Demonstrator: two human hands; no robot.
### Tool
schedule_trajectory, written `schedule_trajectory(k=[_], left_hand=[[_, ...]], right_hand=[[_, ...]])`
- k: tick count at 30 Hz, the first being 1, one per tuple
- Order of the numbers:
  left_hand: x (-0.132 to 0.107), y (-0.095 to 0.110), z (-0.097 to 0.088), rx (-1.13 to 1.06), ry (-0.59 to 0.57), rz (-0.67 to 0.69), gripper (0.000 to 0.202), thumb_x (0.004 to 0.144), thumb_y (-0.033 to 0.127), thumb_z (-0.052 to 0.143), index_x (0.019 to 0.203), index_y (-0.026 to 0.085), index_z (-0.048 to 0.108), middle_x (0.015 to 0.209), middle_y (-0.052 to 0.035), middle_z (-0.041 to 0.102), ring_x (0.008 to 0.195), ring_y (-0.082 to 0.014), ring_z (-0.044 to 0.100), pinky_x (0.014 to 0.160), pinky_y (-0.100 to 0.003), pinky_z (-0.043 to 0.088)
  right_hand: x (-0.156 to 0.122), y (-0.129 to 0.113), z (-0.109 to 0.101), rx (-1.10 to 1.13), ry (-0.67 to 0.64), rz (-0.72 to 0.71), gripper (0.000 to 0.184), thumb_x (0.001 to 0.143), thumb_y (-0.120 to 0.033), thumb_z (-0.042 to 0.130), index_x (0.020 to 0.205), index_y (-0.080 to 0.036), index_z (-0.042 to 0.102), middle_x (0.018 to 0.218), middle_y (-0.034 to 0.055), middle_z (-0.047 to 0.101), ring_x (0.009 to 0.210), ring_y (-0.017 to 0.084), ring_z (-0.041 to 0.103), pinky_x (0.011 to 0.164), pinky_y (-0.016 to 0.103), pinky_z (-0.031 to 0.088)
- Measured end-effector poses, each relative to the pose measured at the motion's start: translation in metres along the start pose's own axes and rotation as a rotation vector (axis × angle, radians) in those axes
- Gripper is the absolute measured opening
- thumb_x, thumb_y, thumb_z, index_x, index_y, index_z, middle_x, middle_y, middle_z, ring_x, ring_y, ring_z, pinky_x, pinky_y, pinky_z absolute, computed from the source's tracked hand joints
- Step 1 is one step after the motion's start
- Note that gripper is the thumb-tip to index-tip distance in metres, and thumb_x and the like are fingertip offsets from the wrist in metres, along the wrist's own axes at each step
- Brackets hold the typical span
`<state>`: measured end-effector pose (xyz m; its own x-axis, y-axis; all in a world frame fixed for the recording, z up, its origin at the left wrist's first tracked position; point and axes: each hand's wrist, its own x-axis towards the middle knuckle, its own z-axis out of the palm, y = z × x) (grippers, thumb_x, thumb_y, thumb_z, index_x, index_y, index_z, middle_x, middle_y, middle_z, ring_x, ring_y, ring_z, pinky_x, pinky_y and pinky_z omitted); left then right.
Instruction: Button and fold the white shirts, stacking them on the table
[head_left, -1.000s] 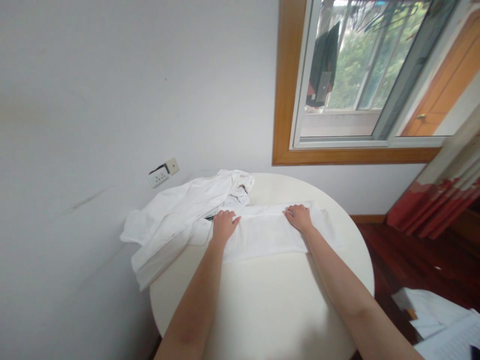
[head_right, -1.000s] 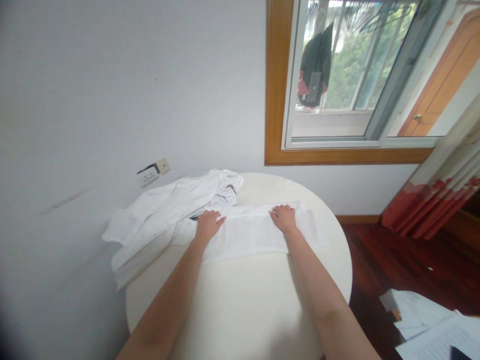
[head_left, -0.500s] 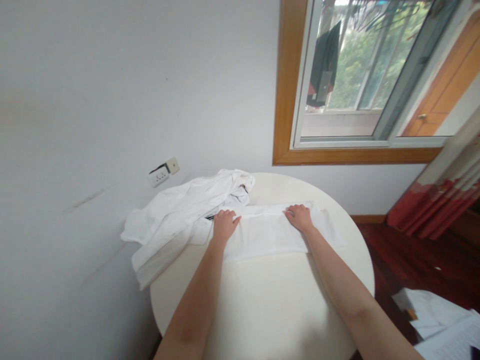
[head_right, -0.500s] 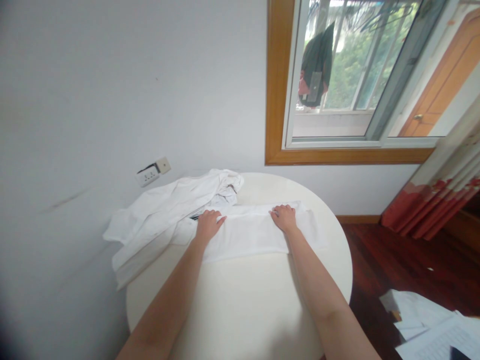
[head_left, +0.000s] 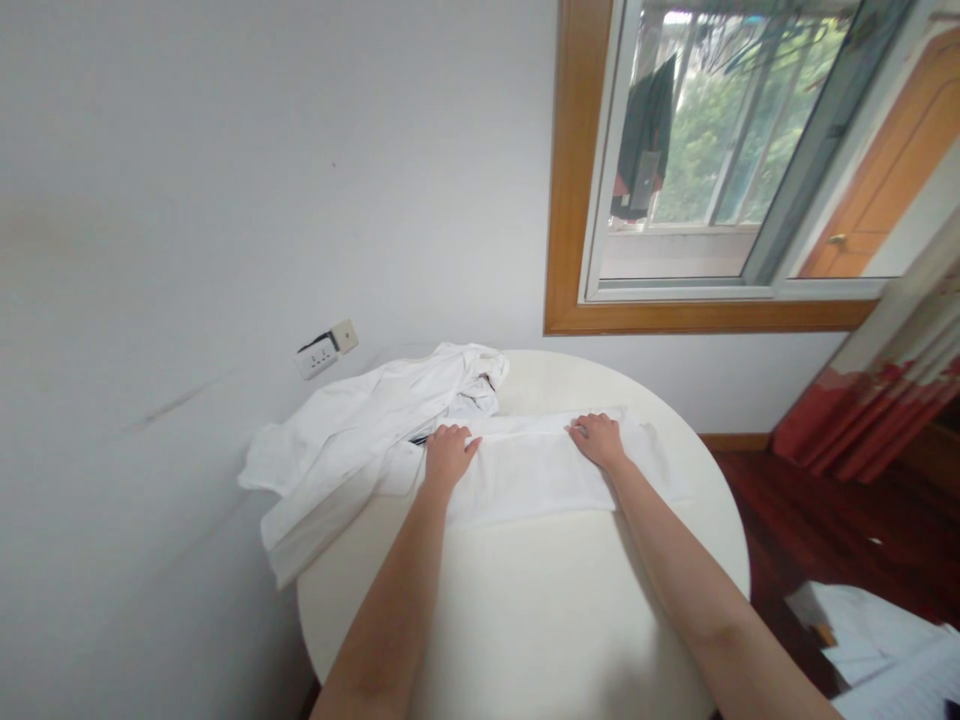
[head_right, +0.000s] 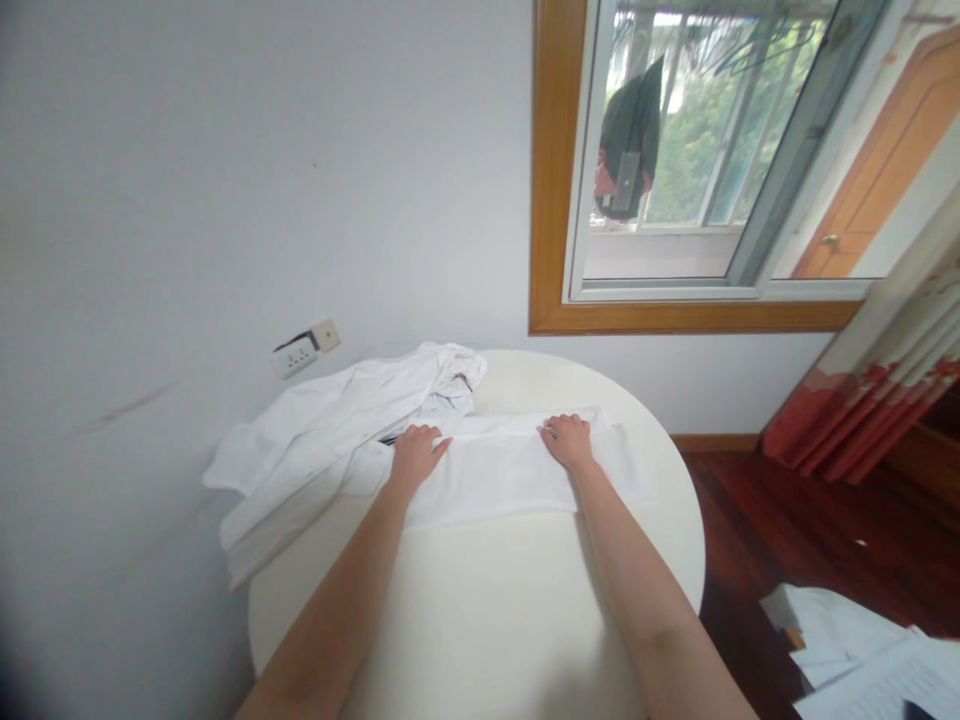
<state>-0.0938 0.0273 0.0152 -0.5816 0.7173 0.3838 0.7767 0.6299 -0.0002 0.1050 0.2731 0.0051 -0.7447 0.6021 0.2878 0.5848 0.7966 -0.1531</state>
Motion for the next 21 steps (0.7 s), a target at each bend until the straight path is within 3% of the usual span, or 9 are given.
schedule_trajectory(k=[10,16,21], left_hand=[[0.0,0.006,-0.008,-0.012,0.014,-0.037,0.033,0.091,0.044,0.041,0.093,0.021,0.064,0.095,-0.0108,0.061,0.1,-0.0293,0.049,0.083,-0.041,0.035],[-0.003,0.019,-0.019,0.035,0.113,-0.109,0.03,0.09,0.042,0.042,0.096,0.022,0.064,0.101,-0.0127,0.058,0.105,-0.0319,0.045,0.088,-0.045,0.032],[-0.004,0.022,-0.021,0.033,0.128,-0.1,0.031,0.09,0.023,0.038,0.113,0.022,0.058,0.109,-0.0131,0.056,0.105,-0.0304,0.045,0.089,-0.044,0.032]], right_hand=[[0.001,0.0,-0.002,-0.007,0.006,-0.016,0.037,0.093,-0.048,0.04,0.099,-0.022,0.066,0.104,0.0079,0.065,0.101,0.024,0.052,0.083,0.035,0.032],[0.001,-0.004,-0.008,-0.038,0.146,-0.023,0.036,0.095,-0.042,0.036,0.095,-0.019,0.063,0.1,0.0099,0.063,0.1,0.023,0.049,0.084,0.034,0.03],[-0.002,-0.006,-0.003,-0.064,0.08,-0.004,0.034,0.093,-0.046,0.042,0.096,-0.02,0.063,0.103,0.0099,0.061,0.103,0.026,0.046,0.085,0.036,0.03]])
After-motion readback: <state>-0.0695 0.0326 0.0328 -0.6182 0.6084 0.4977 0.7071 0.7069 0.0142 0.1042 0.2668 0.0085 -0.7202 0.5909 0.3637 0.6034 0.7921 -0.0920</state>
